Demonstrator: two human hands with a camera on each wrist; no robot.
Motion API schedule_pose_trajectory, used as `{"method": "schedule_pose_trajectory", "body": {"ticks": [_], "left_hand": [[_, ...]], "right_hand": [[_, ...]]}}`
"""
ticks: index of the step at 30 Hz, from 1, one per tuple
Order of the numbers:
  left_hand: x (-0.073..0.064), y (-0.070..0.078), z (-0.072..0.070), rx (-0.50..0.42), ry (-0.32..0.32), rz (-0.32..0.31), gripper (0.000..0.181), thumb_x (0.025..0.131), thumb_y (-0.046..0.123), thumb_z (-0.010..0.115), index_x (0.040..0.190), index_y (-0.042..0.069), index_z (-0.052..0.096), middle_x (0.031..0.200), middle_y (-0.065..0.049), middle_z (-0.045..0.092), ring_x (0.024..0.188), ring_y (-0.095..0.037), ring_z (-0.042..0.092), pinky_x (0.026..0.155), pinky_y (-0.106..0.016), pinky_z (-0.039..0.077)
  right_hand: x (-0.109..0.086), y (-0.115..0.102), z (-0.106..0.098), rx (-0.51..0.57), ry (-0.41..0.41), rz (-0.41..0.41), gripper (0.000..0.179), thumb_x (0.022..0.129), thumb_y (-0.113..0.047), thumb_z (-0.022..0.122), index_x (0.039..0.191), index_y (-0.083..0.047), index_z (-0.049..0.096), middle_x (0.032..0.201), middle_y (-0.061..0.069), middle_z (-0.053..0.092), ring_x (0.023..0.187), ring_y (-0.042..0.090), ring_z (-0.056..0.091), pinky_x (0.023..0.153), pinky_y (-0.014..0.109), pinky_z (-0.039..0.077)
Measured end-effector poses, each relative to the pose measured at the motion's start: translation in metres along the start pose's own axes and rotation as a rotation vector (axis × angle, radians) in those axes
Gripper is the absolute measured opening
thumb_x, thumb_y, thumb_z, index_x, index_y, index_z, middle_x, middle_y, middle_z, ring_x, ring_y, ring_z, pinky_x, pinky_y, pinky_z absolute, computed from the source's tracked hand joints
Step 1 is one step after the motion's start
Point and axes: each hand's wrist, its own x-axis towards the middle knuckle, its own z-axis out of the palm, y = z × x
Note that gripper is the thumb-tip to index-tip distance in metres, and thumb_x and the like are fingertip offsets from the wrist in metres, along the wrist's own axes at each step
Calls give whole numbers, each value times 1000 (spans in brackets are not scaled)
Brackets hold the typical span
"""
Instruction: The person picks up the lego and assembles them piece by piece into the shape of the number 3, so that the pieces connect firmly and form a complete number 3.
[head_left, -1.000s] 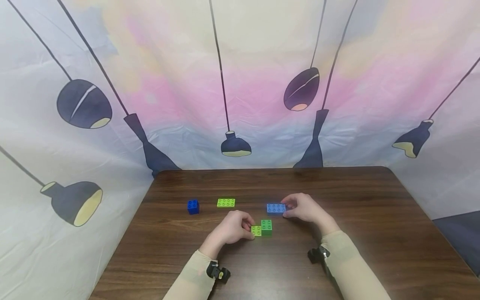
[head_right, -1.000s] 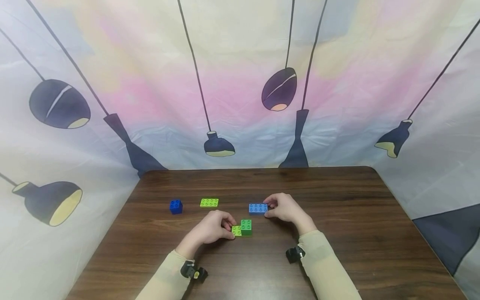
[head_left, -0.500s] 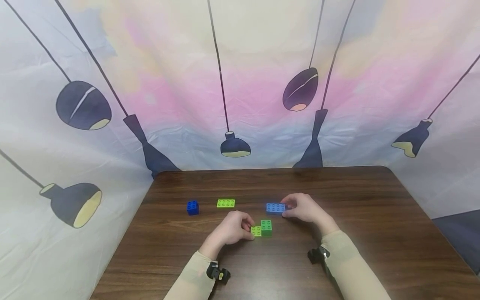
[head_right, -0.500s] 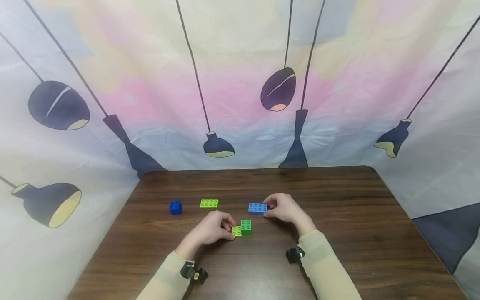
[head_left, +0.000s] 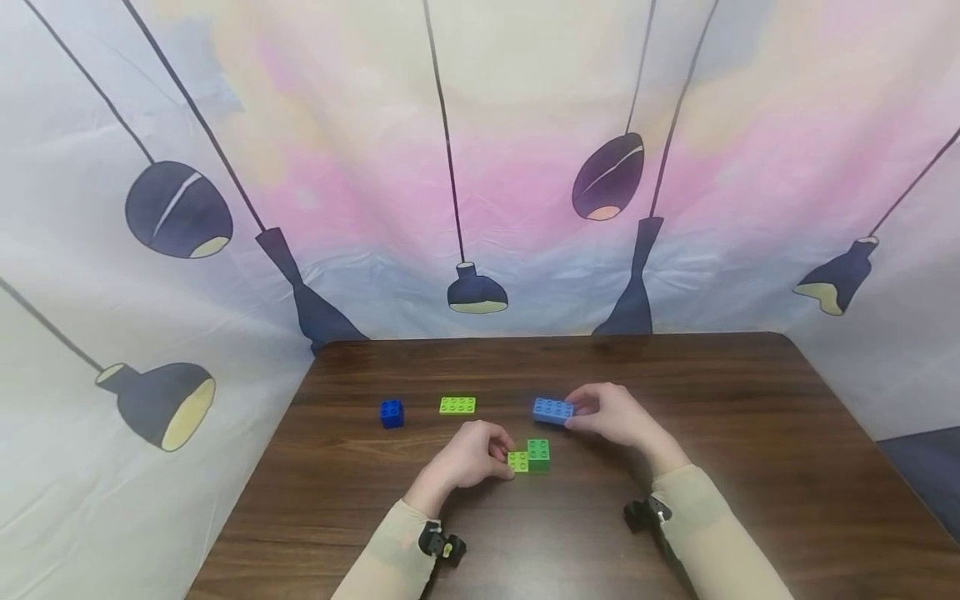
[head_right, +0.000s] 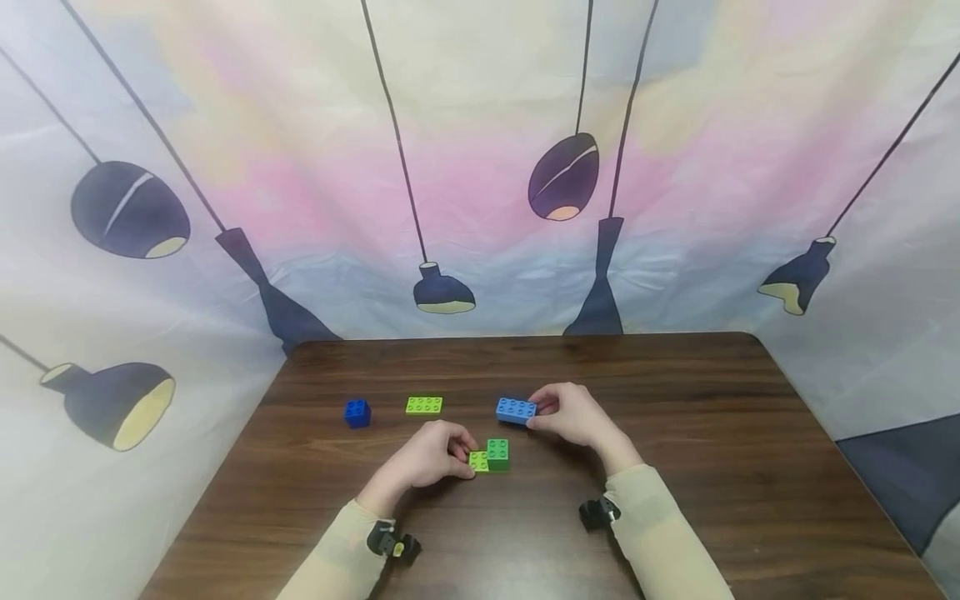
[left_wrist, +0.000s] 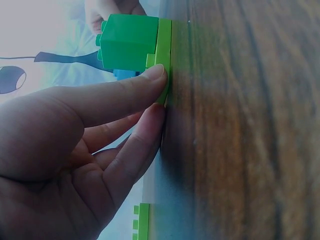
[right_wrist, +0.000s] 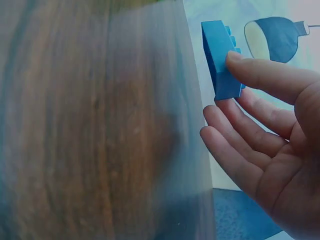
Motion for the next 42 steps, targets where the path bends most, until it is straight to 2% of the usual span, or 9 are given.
{"method": "schedule_pose_trajectory", "body": {"ticks": [14, 26, 35, 42], "left_hand": [[0, -4, 3, -2, -4, -22, 27, 78, 4, 94, 98, 10, 77, 79, 6, 68, 75, -10, 64, 71, -29, 54], [-1, -2, 4, -3, -6, 3, 27, 76, 1, 94, 93, 7, 73, 79, 4, 67, 74, -10, 63, 69, -29, 53], [-1, -2, 5, -6, -4, 4, 28, 75, 0, 95, 92, 6, 73, 77, 4, 66, 72, -10, 62, 67, -28, 53], [0, -1, 2, -5, 4, -2, 27, 77, 2, 95, 94, 6, 74, 77, 4, 66, 71, -11, 61, 66, -28, 52]], "right_hand": [[-12, -22, 9, 84, -61, -113, 35, 92, -27, 87, 121, -14, 75, 111, -1, 77, 104, 18, 73, 89, 43, 60], [-23, -27, 17, 106, -126, -136, 34, 93, -28, 87, 122, -15, 73, 112, -1, 77, 104, 18, 75, 90, 44, 60], [-27, -24, 22, 122, -169, -192, 35, 93, -27, 87, 122, -14, 71, 112, 1, 77, 103, 18, 76, 89, 39, 61], [-25, -26, 23, 127, -172, -212, 34, 91, -25, 88, 119, -16, 72, 111, -2, 78, 100, 15, 76, 87, 35, 61]]}}
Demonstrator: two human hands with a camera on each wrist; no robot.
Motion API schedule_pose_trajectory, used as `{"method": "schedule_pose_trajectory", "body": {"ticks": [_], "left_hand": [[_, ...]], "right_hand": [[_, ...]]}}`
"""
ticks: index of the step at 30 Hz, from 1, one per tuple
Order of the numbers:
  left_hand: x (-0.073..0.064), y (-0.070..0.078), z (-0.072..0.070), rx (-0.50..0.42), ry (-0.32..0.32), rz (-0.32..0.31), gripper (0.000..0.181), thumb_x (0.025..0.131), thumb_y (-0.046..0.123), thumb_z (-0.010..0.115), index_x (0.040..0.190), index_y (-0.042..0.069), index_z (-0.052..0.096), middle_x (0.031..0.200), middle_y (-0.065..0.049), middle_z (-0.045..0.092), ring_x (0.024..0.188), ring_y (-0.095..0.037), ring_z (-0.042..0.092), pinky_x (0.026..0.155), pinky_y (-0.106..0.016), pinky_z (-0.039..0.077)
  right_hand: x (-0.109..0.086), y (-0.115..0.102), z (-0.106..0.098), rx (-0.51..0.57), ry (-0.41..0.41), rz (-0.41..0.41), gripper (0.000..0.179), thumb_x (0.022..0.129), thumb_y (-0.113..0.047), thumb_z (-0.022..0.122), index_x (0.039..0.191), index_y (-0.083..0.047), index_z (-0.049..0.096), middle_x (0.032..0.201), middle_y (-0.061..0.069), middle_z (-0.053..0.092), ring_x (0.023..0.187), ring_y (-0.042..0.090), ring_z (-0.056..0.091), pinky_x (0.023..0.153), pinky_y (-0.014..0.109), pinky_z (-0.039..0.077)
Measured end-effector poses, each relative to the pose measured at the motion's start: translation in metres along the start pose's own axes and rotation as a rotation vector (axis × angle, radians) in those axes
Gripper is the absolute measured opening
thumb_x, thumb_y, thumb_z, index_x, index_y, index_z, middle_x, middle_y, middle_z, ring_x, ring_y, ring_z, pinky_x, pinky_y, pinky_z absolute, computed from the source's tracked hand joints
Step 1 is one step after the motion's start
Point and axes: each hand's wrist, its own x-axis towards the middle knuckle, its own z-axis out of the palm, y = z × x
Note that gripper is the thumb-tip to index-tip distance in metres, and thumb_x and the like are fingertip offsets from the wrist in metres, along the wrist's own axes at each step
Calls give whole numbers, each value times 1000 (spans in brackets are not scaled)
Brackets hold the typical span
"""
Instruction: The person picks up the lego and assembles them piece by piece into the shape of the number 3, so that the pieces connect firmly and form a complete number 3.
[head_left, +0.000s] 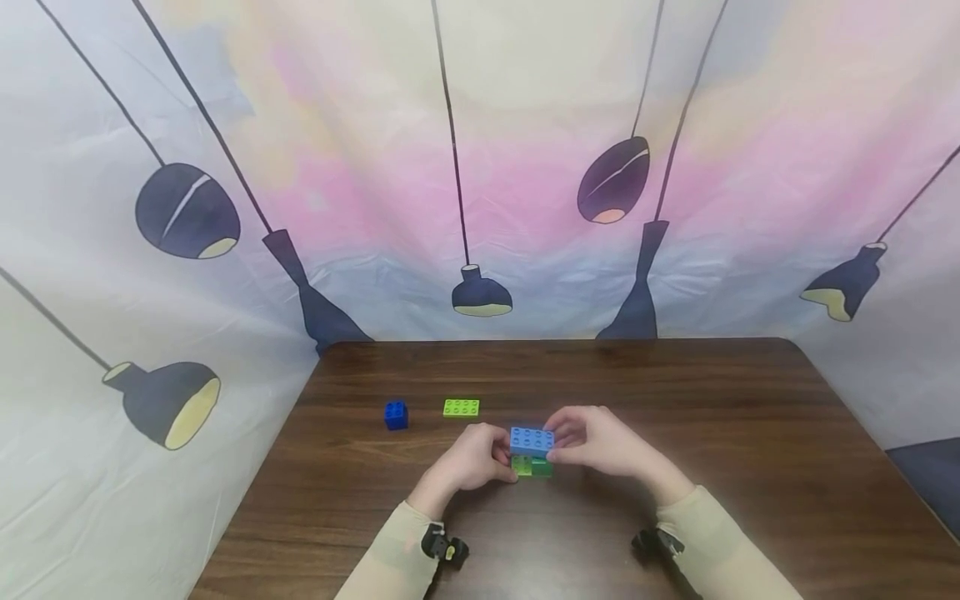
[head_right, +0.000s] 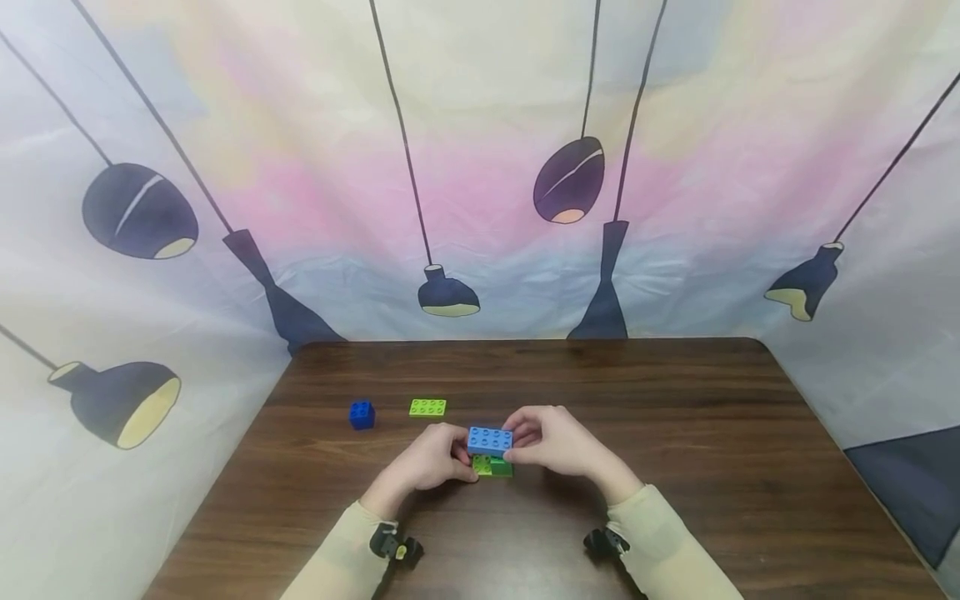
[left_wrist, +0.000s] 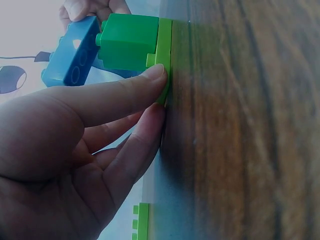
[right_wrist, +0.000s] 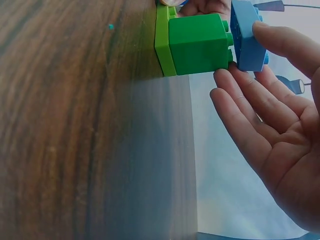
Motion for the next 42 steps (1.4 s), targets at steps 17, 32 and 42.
{"method": "schedule_pose_trajectory", "body": {"ticks": [17, 32, 42], "left_hand": [[1, 1, -2, 5, -2, -6, 27, 79, 3, 95, 98, 5, 75, 78, 3, 67, 71, -12, 62, 67, -28, 54], [0, 1, -1, 7, -4, 10, 28, 76, 0, 95, 94, 5, 74, 77, 4, 67, 71, -10, 62, 66, -27, 53], [-1, 1, -1, 6, -2, 10, 28, 76, -1, 95, 94, 5, 74, 77, 4, 66, 71, -11, 61, 66, -28, 52]], "right_hand": [[2, 0, 1, -29, -5, -19, 31, 92, -22, 87, 118, -16, 72, 112, -2, 78, 100, 12, 75, 87, 33, 61], [1, -1, 2, -36, -15, -12, 29, 92, -22, 88, 116, -16, 73, 111, -2, 78, 99, 13, 75, 85, 33, 62], [0, -4, 2, -53, -10, -15, 27, 91, -20, 89, 113, -18, 74, 110, -4, 78, 99, 12, 75, 86, 33, 62]]}}
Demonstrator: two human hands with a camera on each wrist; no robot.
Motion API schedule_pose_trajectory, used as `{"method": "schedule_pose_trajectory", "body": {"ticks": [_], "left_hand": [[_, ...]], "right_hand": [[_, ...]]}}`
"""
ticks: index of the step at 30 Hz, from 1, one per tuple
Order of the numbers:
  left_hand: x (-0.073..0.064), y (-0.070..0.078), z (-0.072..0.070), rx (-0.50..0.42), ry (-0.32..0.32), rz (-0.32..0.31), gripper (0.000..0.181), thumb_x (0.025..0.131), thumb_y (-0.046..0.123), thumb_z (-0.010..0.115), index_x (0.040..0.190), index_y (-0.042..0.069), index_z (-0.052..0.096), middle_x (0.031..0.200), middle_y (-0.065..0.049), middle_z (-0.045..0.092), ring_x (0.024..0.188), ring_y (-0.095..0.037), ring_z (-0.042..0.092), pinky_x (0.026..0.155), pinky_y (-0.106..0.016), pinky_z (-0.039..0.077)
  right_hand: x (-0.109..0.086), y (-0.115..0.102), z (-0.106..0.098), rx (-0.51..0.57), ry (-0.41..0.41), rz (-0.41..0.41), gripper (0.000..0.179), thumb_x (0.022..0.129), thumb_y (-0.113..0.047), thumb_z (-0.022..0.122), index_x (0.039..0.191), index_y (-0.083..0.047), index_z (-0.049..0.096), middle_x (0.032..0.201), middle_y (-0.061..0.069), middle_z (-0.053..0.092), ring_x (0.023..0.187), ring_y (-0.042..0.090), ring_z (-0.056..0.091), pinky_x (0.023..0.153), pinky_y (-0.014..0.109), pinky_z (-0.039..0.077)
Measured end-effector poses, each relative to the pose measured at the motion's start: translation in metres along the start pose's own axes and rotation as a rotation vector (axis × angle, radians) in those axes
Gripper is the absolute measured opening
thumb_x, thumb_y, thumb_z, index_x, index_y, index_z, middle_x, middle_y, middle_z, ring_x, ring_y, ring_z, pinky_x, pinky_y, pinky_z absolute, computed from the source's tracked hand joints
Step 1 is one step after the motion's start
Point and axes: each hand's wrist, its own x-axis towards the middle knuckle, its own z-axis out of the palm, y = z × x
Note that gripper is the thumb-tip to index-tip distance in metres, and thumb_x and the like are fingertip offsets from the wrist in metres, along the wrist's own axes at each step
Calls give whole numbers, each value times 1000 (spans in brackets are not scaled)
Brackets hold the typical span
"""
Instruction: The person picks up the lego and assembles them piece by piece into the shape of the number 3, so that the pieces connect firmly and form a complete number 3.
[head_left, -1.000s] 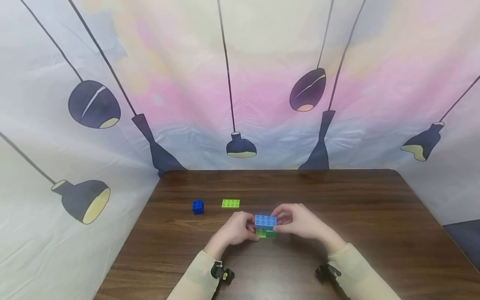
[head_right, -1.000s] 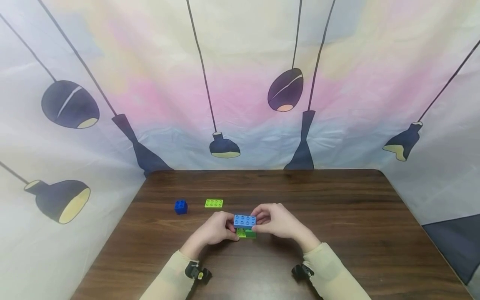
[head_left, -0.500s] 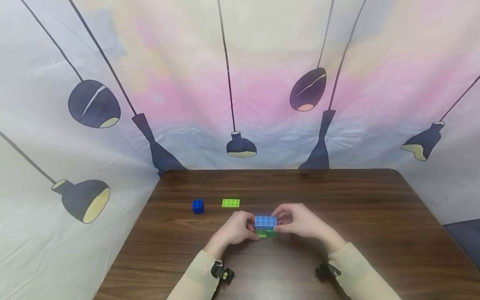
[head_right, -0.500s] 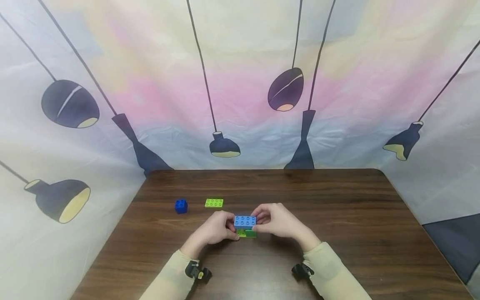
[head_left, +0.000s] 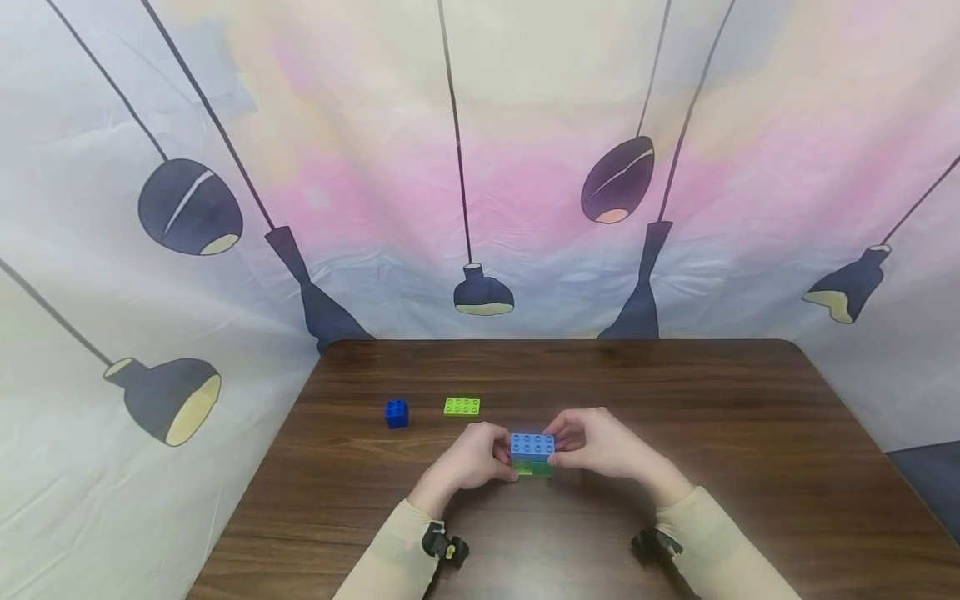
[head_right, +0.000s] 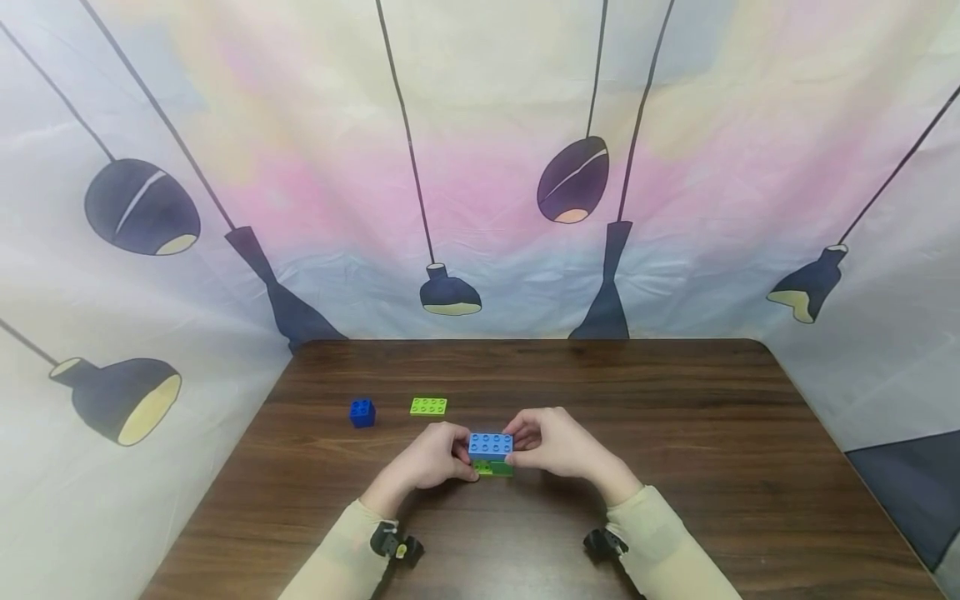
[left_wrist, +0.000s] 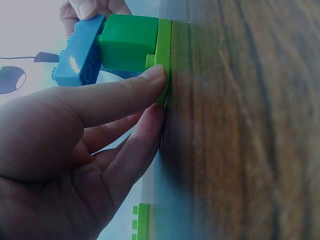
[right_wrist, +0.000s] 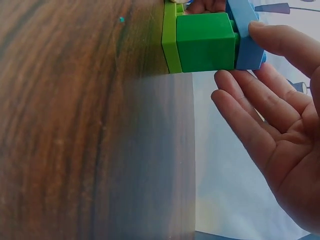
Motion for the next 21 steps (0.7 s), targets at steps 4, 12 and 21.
{"method": "schedule_pose_trajectory", "body": {"ticks": [4, 12, 21], "left_hand": [[0, 0, 0, -6, 1, -2, 28, 76, -1, 95, 94, 6, 75, 78, 3, 67, 72, -11, 61, 66, -28, 53], [-1, 0, 0, -8, -1, -3, 27, 77, 0, 94, 94, 7, 75, 78, 4, 67, 72, -11, 62, 67, -28, 53], [0, -2, 1, 6, -2, -6, 27, 78, 1, 94, 94, 9, 75, 78, 6, 66, 72, -10, 62, 67, -27, 53]], "right_hand": [[0, 0, 1, -14, 3, -6, 26, 91, -19, 89, 112, -17, 75, 109, -3, 78, 98, 13, 76, 85, 32, 62], [0, -1, 1, -12, 8, -26, 26, 90, -17, 89, 112, -15, 74, 109, -2, 78, 99, 15, 76, 85, 32, 62], [-1, -4, 3, -27, 15, -44, 26, 90, -13, 87, 110, -18, 72, 109, -2, 78, 99, 15, 76, 84, 32, 62]]}}
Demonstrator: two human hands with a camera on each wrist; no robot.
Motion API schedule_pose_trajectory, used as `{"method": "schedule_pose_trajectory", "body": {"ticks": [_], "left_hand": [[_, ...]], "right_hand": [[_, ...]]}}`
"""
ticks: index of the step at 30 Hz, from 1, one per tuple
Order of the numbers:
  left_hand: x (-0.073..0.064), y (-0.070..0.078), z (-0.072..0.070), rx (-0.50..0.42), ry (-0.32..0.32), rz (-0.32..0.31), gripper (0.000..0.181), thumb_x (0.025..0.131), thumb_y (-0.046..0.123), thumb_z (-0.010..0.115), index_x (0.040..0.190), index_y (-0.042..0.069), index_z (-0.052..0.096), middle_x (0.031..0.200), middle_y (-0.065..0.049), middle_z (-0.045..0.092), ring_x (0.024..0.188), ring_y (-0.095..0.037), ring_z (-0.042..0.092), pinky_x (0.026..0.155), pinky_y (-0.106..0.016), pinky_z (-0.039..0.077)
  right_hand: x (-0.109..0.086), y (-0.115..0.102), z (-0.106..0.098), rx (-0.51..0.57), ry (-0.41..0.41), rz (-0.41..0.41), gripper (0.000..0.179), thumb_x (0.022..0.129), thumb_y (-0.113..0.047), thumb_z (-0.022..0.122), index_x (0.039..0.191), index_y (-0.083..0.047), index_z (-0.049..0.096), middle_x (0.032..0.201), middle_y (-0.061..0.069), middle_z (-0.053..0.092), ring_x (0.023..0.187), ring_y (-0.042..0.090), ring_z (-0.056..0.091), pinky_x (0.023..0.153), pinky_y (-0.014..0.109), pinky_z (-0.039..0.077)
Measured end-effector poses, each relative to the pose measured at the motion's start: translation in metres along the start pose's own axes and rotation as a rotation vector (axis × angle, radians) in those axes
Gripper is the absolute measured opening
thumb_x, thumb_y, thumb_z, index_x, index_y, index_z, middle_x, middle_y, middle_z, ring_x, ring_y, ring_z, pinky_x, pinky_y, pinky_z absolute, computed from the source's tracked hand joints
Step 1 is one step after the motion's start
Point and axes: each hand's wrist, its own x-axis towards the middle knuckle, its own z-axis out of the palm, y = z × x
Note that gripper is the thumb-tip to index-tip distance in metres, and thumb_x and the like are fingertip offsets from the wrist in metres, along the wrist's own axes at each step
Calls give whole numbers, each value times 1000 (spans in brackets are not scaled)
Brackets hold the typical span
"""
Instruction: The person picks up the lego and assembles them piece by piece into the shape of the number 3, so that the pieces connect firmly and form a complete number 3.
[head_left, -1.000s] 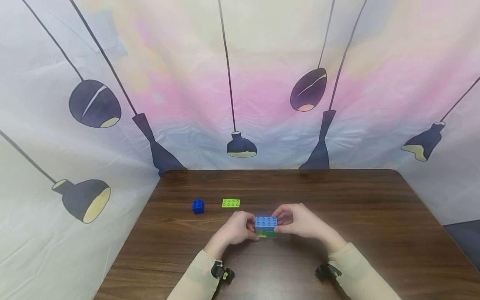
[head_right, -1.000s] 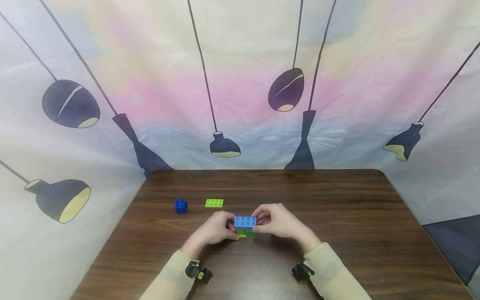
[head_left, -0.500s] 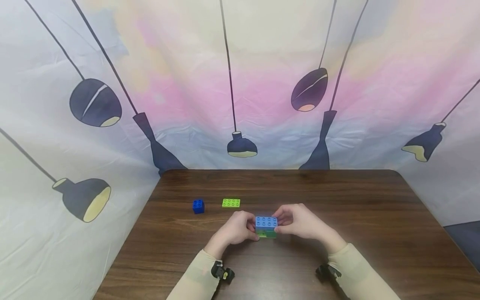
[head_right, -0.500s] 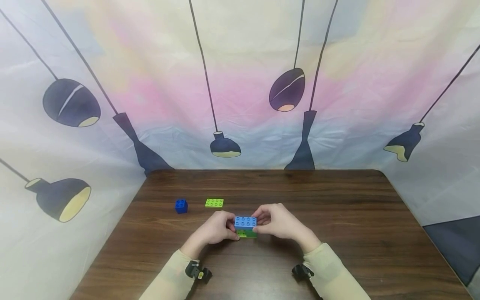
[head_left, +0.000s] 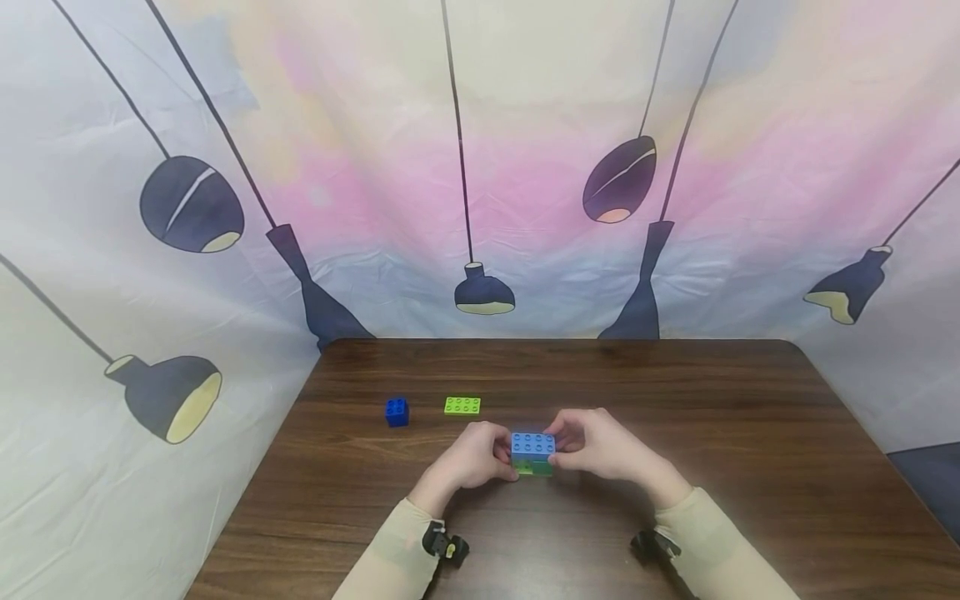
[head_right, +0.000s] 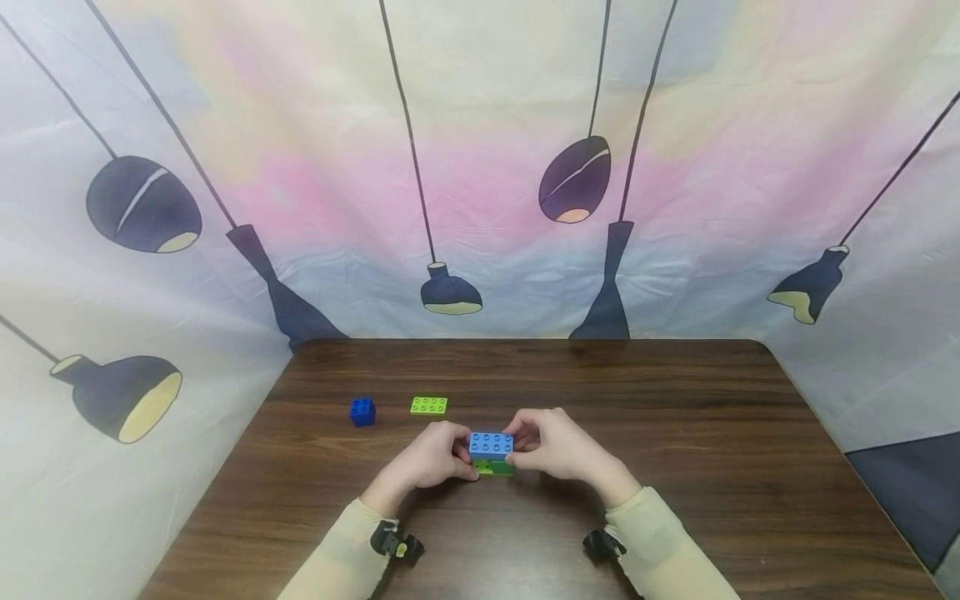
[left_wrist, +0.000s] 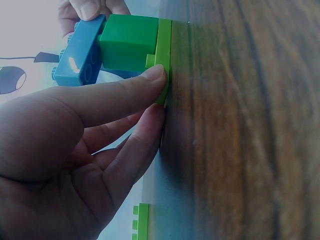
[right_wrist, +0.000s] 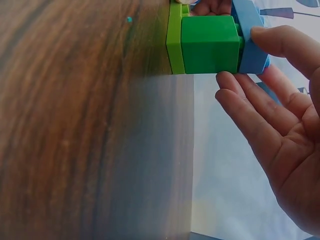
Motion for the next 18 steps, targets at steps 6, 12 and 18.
{"method": "schedule_pose_trajectory", "body": {"ticks": [6, 12, 18], "left_hand": [[-1, 1, -1, -4, -4, -6, 26, 78, 1, 94, 96, 8, 75, 78, 6, 67, 72, -11, 62, 67, -27, 53], [-1, 2, -1, -14, -5, 1, 26, 78, 1, 94, 95, 6, 75, 79, 4, 67, 73, -11, 62, 68, -28, 53], [-1, 2, -1, -12, 3, 1, 27, 77, 1, 94, 95, 5, 74, 79, 3, 67, 72, -12, 62, 68, -29, 53]], "right_hand": [[-1, -1, 2, -8, 3, 2, 26, 90, -11, 87, 109, -18, 71, 109, -3, 77, 100, 15, 76, 84, 32, 62], [0, -1, 1, -14, 2, 12, 27, 90, -13, 88, 110, -19, 72, 109, -4, 77, 99, 12, 76, 84, 32, 62], [1, 2, 1, -34, 5, 4, 28, 90, -15, 89, 111, -19, 71, 109, -5, 78, 99, 10, 75, 84, 32, 62]]}}
